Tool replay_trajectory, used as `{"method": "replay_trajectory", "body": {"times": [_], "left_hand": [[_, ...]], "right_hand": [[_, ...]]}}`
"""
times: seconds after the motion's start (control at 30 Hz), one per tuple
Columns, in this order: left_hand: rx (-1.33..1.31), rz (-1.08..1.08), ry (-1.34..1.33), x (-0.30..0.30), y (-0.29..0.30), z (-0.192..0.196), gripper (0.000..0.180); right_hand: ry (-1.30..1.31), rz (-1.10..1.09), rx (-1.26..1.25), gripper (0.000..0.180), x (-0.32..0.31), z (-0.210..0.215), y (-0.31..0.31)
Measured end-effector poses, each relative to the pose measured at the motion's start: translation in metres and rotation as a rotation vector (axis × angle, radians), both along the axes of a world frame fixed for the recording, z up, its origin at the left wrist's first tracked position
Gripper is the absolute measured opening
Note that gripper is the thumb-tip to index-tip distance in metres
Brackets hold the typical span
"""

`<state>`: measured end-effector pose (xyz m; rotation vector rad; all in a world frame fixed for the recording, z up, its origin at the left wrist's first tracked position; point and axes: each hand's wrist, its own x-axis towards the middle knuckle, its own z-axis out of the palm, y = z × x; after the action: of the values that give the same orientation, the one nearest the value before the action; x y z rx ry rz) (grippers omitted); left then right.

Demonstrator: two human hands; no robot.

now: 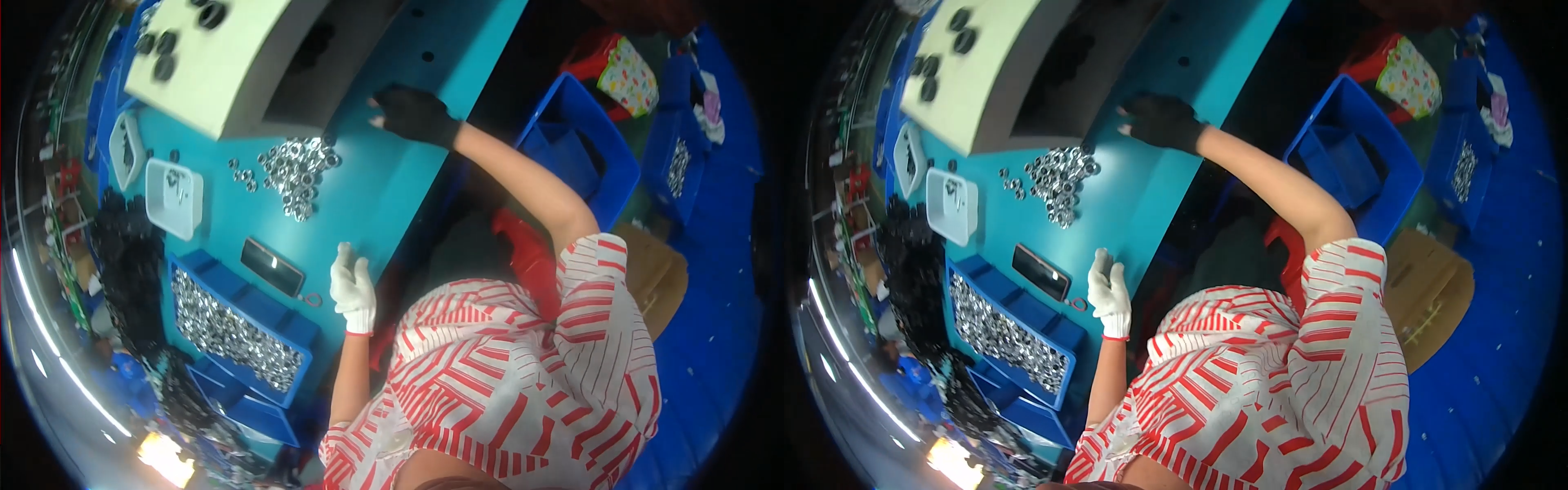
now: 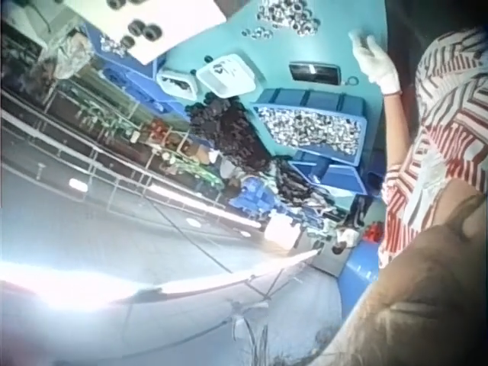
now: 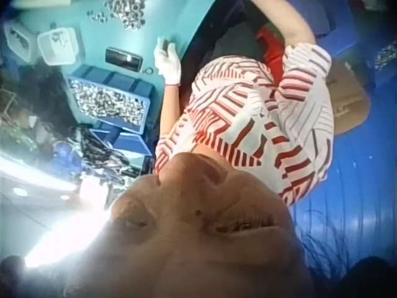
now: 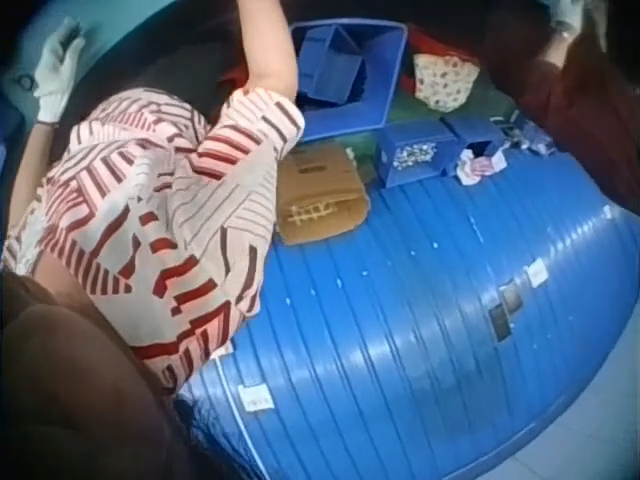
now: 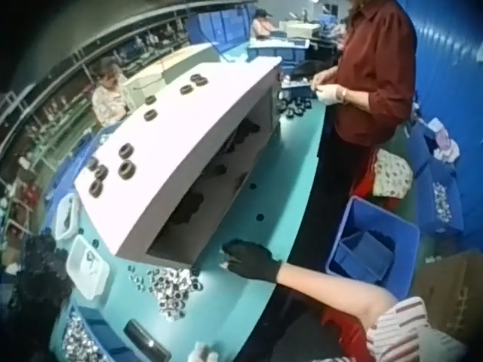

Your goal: Assembling metal washers onto rubber components in a factory setting.

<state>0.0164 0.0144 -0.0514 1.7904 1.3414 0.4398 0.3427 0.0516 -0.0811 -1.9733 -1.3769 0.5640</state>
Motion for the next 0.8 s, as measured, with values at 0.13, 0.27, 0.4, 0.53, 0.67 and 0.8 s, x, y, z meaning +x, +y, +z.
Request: {"method": "replay_trajectory", "body": {"times": [0.13, 0.27, 0.4, 0.53, 0.67, 0.8], "left_hand": [[0.255, -0.431, 0.184, 0.034, 0.010, -0.002, 0.056], [0.319, -0.703, 0.438, 0.049, 0.024, -0.019, 0.069], [0.380, -0.758, 0.539, 0.046, 0.027, -0.030, 0.070], [0.405, -0.739, 0.545, 0.047, 0.025, -0.033, 0.069], [0.405, -0.738, 0.540, 0.045, 0.021, -0.037, 0.070], [0.408, -0.736, 0.529, 0.045, 0.020, -0.040, 0.070]], "right_hand": [[-0.266, -0.083, 0.228, 0.056, 0.027, -0.045, 0.076], [-0.406, -0.003, 0.264, 0.051, 0.053, -0.034, 0.131], [-0.150, -0.075, 0.415, 0.041, 0.075, -0.032, 0.183], [-0.120, -0.073, 0.444, 0.040, 0.077, -0.032, 0.224], [-0.114, -0.091, 0.450, 0.040, 0.086, -0.034, 0.249], [-0.092, -0.109, 0.473, 0.039, 0.082, -0.030, 0.270]]}}
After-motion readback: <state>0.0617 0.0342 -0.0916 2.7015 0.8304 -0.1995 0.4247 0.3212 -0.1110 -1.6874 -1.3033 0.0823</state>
